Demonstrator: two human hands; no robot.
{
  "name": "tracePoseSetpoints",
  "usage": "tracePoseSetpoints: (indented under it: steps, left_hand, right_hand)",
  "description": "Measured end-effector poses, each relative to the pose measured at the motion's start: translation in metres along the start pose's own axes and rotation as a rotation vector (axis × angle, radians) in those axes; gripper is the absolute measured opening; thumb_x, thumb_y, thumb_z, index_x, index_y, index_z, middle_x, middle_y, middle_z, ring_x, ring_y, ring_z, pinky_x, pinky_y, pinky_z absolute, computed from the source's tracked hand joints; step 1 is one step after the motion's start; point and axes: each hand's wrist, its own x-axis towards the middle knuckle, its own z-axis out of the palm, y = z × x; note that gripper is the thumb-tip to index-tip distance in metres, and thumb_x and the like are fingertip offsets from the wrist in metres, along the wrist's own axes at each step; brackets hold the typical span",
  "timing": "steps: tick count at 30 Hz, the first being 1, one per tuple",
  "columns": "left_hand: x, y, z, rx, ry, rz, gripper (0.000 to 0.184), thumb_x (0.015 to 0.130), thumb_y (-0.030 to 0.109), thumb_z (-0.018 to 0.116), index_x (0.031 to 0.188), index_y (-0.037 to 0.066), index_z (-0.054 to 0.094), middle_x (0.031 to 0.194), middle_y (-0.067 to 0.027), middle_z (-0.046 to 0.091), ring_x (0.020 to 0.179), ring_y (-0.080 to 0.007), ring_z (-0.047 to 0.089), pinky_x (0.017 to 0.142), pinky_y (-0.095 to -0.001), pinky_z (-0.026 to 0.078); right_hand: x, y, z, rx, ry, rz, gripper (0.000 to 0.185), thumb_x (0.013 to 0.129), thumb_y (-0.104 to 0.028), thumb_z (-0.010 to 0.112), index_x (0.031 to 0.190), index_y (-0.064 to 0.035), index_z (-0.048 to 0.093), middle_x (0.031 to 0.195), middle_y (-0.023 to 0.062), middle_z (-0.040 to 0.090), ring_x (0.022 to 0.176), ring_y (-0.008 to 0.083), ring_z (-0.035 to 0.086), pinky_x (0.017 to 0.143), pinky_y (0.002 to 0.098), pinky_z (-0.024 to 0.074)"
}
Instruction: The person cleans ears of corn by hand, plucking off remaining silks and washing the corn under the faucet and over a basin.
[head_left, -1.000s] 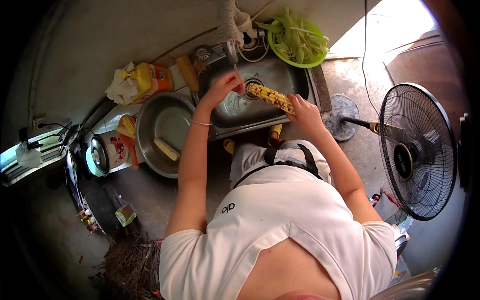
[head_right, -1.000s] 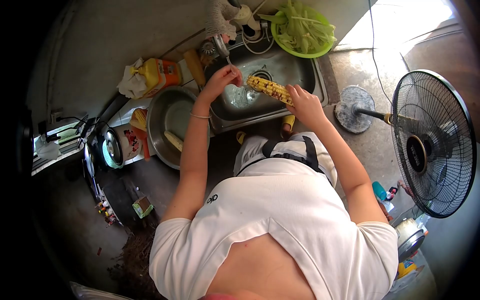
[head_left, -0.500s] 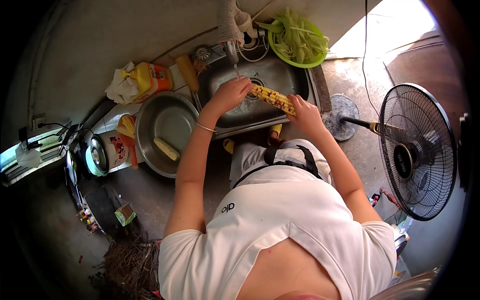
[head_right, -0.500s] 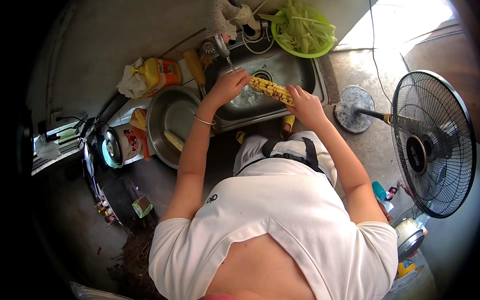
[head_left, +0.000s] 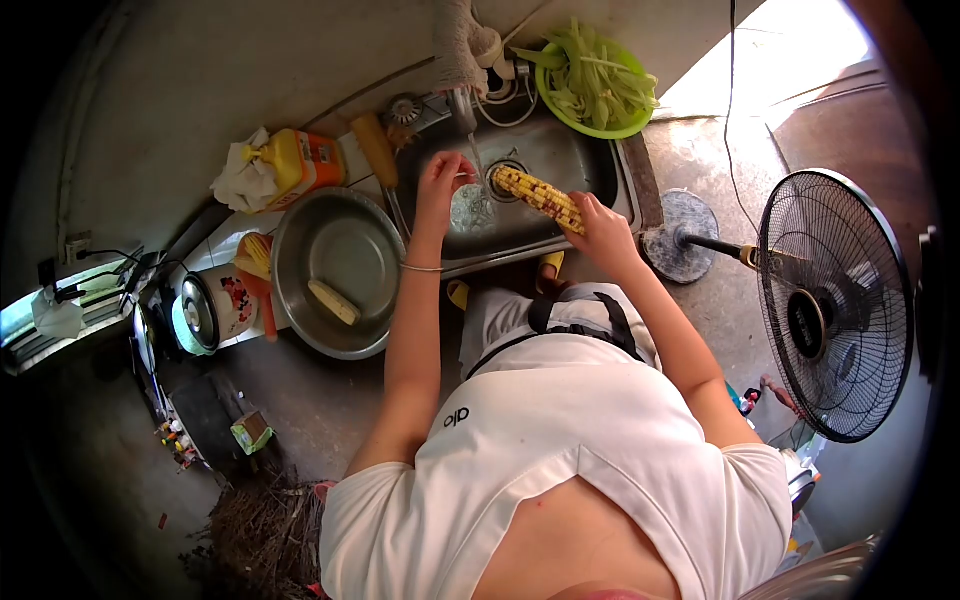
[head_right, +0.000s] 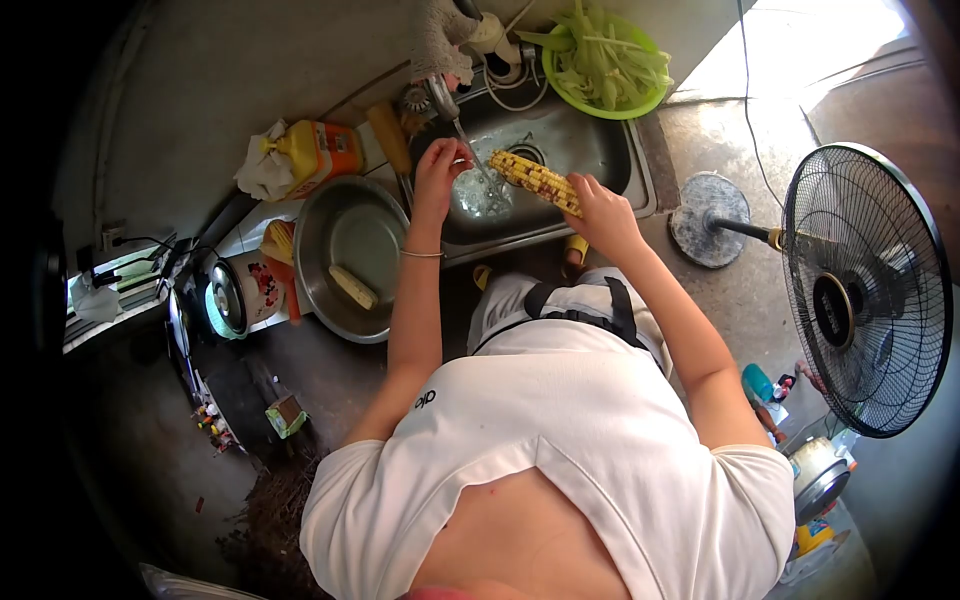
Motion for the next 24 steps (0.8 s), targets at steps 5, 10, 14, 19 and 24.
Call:
tracePoseSetpoints:
  steps: [5,10,14,19,24]
  left_hand:
    - [-0.002,-0.009,0.013,0.451,0.074,0.072,0.023,0.091,0.026,0.061,0.086,0.004,0.056,0.077,-0.0031,0.057,0.070,-0.0111,0.053,0.067,-0.0271,0.045]
    - [-0.006,0.005,0.032,1.081,0.060,0.104,0.035,0.091,0.032,0.061,0.074,0.003,0.053,0.061,-0.0044,0.053,0.058,-0.0139,0.048,0.057,-0.0280,0.041]
    - [0.009,0.016,0.020,0.991,-0.233,-0.091,0.035,0.095,0.032,0.053,0.078,0.002,0.052,0.061,-0.0051,0.050,0.058,-0.0154,0.049,0.058,-0.0294,0.042]
    - [0.013,0.007,0.005,0.669,-0.364,-0.242,0.027,0.098,0.026,0.048,0.085,0.003,0.052,0.066,-0.0029,0.052,0.061,-0.0123,0.052,0.059,-0.0285,0.044]
    - [0.007,0.012,0.009,0.260,-0.247,-0.241,0.033,0.098,0.031,0.050,0.079,0.004,0.053,0.065,0.0006,0.051,0.061,-0.0098,0.050,0.063,-0.0260,0.046]
  right_hand:
    - [0.004,-0.006,-0.001,-0.064,-0.013,0.009,0.049,0.076,-0.020,0.069,0.118,-0.0059,0.046,0.100,0.0108,0.057,0.087,0.0315,0.061,0.069,0.0410,0.0505]
    - [0.007,-0.009,-0.003,-0.247,-0.010,-0.103,0.056,0.070,-0.018,0.072,0.119,-0.0069,0.047,0.096,0.0075,0.053,0.090,0.0227,0.060,0.066,0.0342,0.0522]
    - [0.004,-0.002,-0.004,-0.264,-0.026,-0.140,0.058,0.070,-0.018,0.072,0.120,-0.0071,0.046,0.097,0.0073,0.053,0.091,0.0223,0.060,0.066,0.0335,0.0521]
    - [0.001,0.001,-0.003,-0.249,-0.032,-0.111,0.059,0.069,-0.017,0.072,0.120,-0.0068,0.046,0.096,0.0072,0.053,0.091,0.0220,0.060,0.065,0.0330,0.0518]
    - [0.004,0.002,-0.004,-0.228,-0.003,-0.098,0.059,0.069,-0.017,0.072,0.121,-0.0068,0.045,0.096,0.0070,0.053,0.090,0.0216,0.060,0.065,0.0331,0.0517]
